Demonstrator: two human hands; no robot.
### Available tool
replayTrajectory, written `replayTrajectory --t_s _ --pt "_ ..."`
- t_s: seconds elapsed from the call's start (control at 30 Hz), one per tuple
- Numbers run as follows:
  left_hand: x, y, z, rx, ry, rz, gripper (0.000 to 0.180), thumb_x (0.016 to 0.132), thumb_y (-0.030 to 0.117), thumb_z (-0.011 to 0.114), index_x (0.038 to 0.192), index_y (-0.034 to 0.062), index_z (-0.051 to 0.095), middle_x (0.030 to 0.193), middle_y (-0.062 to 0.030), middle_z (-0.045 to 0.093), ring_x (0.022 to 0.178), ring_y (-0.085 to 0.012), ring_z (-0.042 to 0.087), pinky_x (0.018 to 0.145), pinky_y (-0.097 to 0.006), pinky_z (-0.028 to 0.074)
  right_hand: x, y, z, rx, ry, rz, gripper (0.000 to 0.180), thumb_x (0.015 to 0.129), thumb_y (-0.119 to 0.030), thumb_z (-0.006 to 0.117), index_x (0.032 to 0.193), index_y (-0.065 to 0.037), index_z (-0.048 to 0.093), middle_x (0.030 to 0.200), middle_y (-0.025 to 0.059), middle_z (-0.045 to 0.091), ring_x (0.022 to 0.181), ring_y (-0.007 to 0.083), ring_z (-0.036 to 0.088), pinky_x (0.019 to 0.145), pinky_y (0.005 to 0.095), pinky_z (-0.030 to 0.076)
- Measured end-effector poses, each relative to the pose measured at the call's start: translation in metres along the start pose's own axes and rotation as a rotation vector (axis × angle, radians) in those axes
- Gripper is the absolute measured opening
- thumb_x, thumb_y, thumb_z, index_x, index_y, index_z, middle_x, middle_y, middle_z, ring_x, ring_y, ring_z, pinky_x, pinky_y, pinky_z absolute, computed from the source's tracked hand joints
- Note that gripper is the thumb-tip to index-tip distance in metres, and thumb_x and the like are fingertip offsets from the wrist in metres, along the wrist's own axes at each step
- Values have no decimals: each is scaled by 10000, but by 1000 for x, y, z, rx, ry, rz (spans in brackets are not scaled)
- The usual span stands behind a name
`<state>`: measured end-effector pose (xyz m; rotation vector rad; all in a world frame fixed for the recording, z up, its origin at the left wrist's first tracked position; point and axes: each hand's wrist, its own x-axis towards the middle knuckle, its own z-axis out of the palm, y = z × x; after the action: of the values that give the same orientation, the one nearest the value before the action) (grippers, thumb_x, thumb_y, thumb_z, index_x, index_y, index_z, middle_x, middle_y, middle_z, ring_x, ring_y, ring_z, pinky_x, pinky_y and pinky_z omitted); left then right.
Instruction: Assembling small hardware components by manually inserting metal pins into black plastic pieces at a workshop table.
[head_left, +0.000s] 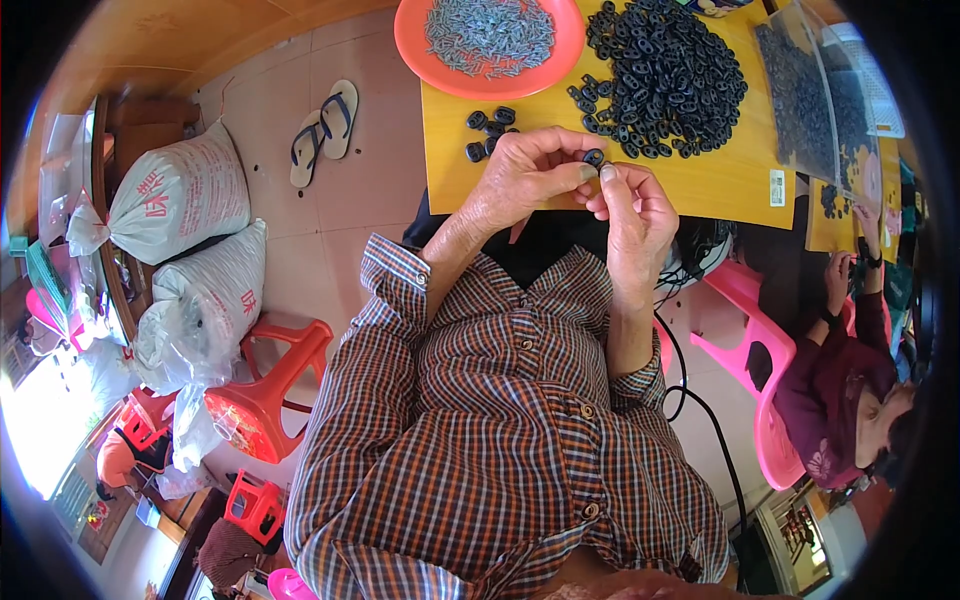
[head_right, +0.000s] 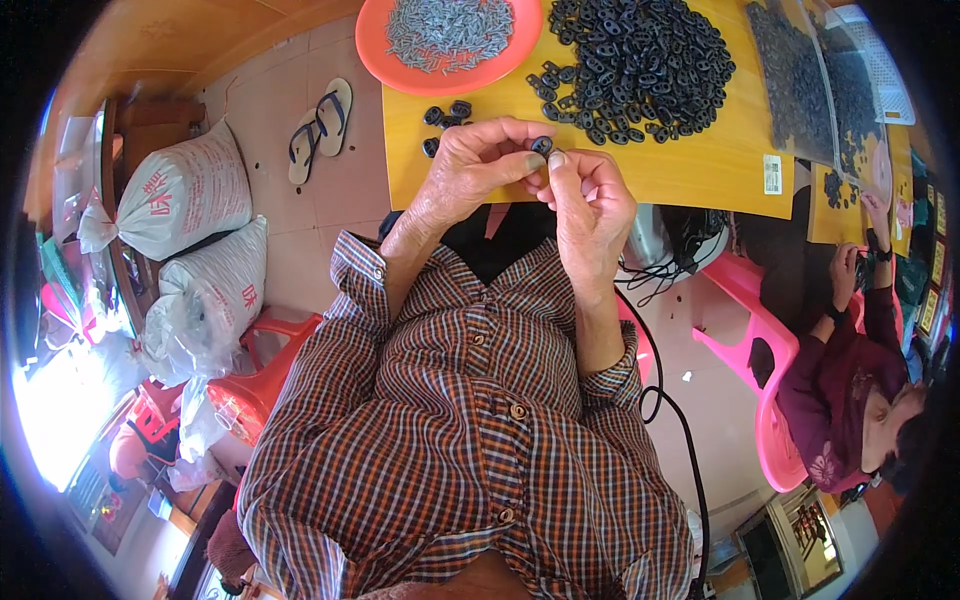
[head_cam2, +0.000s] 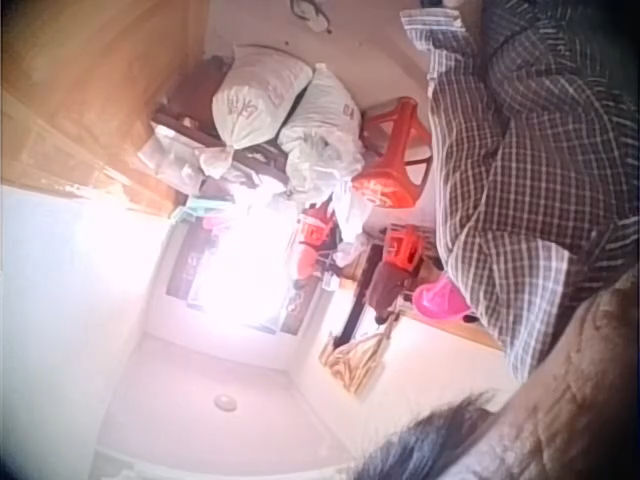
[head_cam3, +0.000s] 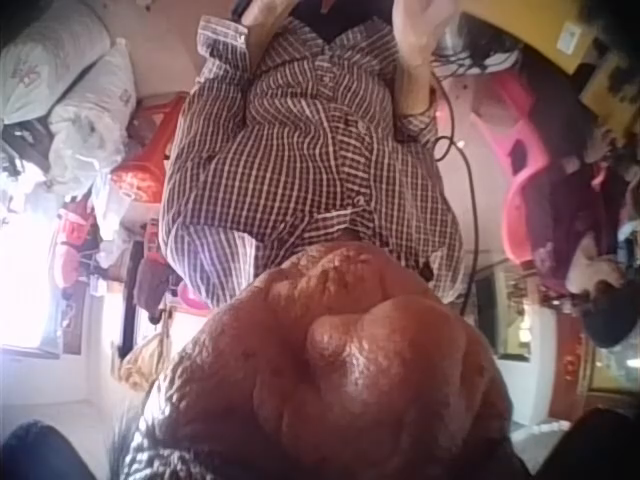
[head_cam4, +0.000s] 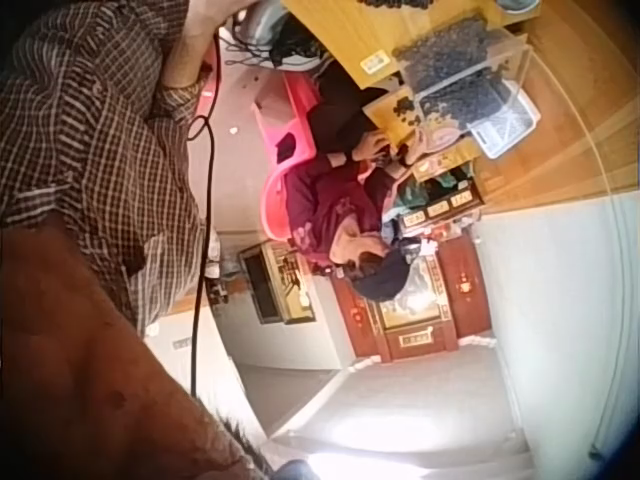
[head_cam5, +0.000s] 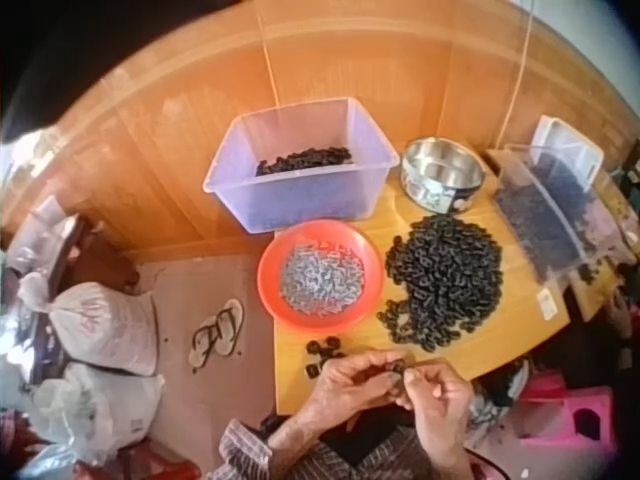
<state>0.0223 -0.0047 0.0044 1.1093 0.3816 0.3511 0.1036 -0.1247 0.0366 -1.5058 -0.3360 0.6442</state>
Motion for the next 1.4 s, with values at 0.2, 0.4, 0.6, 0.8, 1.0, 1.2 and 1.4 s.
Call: replayTrajectory --t_s 0.2,0.4,0.6,0.8,1.0,1.2,1.4 --pt "0 -1 0 -7 -5 20 228 873 -12 609 1099 -39 622 823 -51 670 742 -100 645 708 -238 539 1 3 -1 -4 -1 -14 143 908 -131 604 890 10 627 728 36 629 617 56 529 581 188 399" --pt "0 -1 -1 -20 -18 25 230 873 -16 610 1101 -35 626 833 -51 670 747 -95 642 703 -235 542 0 2 0 7 -4 -21 142 907 -126 607 882 13 629 730 33 625 620 54 515 585 190 394" --pt "-1 -2 -4 -10 -33 22 243 873 -13 618 1116 -25 630 853 -46 664 749 -85 631 699 -231 544 1 4 0 73 -27 -8 147 900 -136 626 878 9 636 728 19 614 621 52 506 582 191 384" --pt "-1 -2 -6 -30 -56 35 251 880 -11 613 1131 -22 625 858 -48 657 736 -93 627 691 -241 542 4 8 -6 143 -56 66 142 890 -138 647 868 1 643 713 16 605 612 59 501 573 196 381" --pt "-3 0 -11 -19 -105 34 258 885 -15 606 1142 -33 616 856 -64 655 732 -112 635 679 -250 548 10 12 -18 241 -173 152 130 877 -128 664 843 -5 638 703 27 608 599 77 508 574 199 394" --pt "-4 2 -12 -29 -119 8 236 885 16 623 1115 -35 626 842 -71 667 720 -113 653 662 -242 563 15 19 -25 312 -257 212 142 871 -121 668 802 -7 622 727 44 616 603 90 515 587 213 414" --pt "-5 2 -12 -32 -126 -11 215 887 46 636 1085 -38 639 820 -69 676 701 -102 662 645 -223 566 15 24 -26 375 -273 234 123 863 -107 676 801 -12 631 721 49 628 599 90 544 583 216 431"
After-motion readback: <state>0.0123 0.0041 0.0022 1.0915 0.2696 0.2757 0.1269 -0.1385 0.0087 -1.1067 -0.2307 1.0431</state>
